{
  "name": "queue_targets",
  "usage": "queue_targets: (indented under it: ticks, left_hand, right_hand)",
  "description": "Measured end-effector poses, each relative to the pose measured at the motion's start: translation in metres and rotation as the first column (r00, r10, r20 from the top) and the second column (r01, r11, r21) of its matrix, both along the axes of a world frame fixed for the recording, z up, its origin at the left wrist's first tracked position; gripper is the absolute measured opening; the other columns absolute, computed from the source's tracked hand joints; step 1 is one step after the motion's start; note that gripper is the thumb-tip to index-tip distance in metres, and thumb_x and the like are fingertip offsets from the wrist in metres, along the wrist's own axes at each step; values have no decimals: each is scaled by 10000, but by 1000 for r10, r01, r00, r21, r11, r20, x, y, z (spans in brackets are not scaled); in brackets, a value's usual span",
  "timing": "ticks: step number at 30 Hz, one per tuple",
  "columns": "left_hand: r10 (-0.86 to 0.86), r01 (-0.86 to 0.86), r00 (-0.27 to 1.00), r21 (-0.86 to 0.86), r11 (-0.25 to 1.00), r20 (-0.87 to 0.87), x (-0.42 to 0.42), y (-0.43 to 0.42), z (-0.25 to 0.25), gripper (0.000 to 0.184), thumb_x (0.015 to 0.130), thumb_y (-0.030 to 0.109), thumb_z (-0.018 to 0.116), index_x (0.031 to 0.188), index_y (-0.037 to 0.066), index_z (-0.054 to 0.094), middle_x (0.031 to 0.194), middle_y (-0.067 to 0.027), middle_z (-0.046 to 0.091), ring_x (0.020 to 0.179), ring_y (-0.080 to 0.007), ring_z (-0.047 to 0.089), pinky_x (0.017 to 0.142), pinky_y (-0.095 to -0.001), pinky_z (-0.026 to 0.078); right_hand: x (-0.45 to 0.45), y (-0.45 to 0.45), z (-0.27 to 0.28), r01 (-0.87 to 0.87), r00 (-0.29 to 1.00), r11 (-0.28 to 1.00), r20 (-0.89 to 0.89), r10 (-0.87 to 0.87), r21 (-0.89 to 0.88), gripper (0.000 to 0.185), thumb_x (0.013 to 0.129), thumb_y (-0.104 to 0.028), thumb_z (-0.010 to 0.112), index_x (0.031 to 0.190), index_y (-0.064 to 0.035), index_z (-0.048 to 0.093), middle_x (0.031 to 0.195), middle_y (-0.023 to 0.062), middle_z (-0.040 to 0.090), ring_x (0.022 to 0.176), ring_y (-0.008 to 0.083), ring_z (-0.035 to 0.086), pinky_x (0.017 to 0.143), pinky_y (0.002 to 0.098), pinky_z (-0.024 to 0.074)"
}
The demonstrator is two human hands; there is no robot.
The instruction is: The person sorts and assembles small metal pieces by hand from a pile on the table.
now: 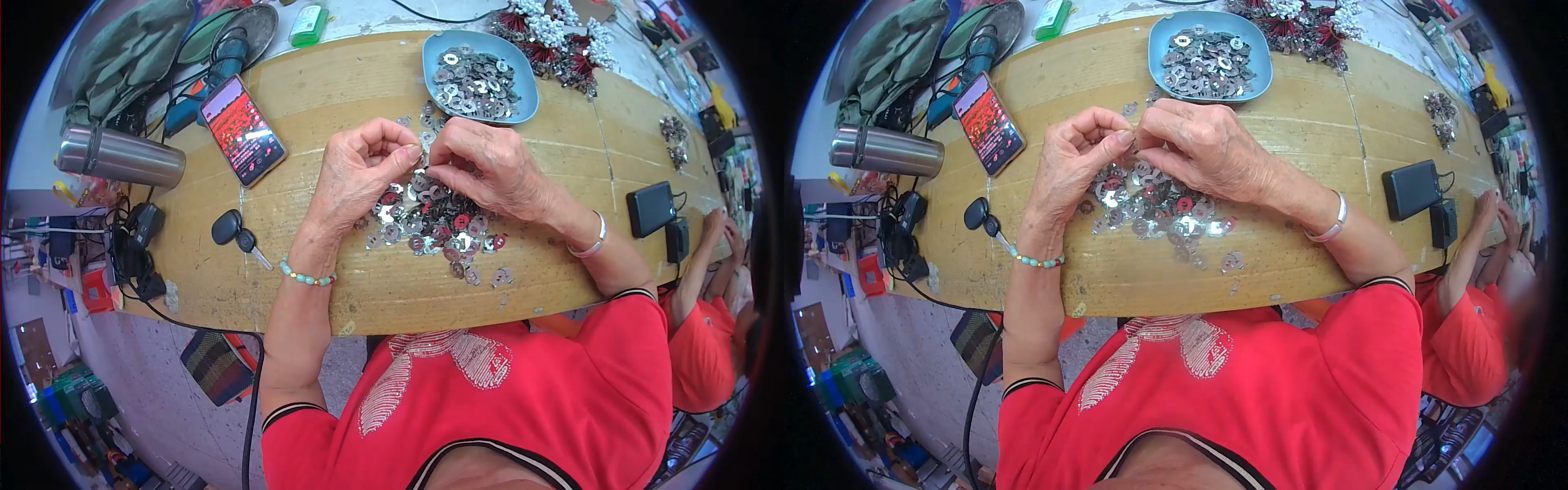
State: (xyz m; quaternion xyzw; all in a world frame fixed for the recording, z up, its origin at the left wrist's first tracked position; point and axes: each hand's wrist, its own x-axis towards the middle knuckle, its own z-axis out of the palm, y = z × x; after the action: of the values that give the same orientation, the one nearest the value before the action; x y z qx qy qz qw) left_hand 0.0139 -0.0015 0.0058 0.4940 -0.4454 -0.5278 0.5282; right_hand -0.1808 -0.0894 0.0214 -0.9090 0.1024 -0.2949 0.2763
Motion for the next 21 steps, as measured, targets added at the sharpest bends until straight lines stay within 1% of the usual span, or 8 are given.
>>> queue_targets:
  ticks: [1,7,10,13,16,19,21]
  left_hand:
    - [4,-4,1000,4,1000,-7,-1,0,0,135,905,110,727,972,5,677,832,-6,677,737,-61,609,675,-209,494]
    - [-10,9,999,21,1000,40,1,0,0,145,906,112,726,974,-5,672,841,-17,685,734,-67,615,675,-213,500]
    - [-7,7,999,8,1000,32,0,0,-3,95,915,62,696,970,-11,673,832,2,674,714,-24,598,619,-167,486]
    - [-15,15,999,3,1000,52,-1,-1,-3,91,919,65,688,976,-5,679,834,-1,676,707,-21,590,608,-161,476]
    - [67,-69,990,8,998,123,-3,0,-1,74,920,69,679,956,6,693,831,3,677,689,-10,579,605,-161,471]
    - [125,-111,949,-66,992,289,2,-2,-7,71,884,59,693,939,15,702,825,-6,684,680,-30,596,606,-187,481]
    - [159,-86,860,-168,982,486,1,-1,-4,83,874,46,693,947,10,708,846,-12,686,739,-60,616,654,-218,507]
  right_hand:
    - [0,-1,-1,-7,1000,1000,-1,7,-12,152,821,-20,709,871,-21,565,799,108,590,722,285,652,620,379,531]
    - [0,1,-4,9,1000,998,8,-9,63,162,815,-34,717,874,-23,567,814,111,589,745,294,651,617,385,529]
    - [0,2,0,-8,1000,1000,-14,8,-21,151,817,-26,708,889,-24,575,822,112,598,739,298,653,622,386,532]
    - [0,0,-5,-19,1000,997,7,20,-79,142,821,-19,697,905,-25,583,826,110,603,735,299,657,620,384,536]
    - [-1,-4,0,20,1000,992,21,-17,-125,146,820,-17,695,919,-30,588,833,106,615,733,297,663,615,382,539]
    - [-3,-12,5,174,984,968,65,-165,-183,143,824,-23,691,923,-32,588,843,106,627,736,298,669,619,377,542]
    - [-6,-22,7,266,964,926,80,-254,-267,139,837,-37,685,939,-38,592,864,112,642,741,297,674,630,378,543]
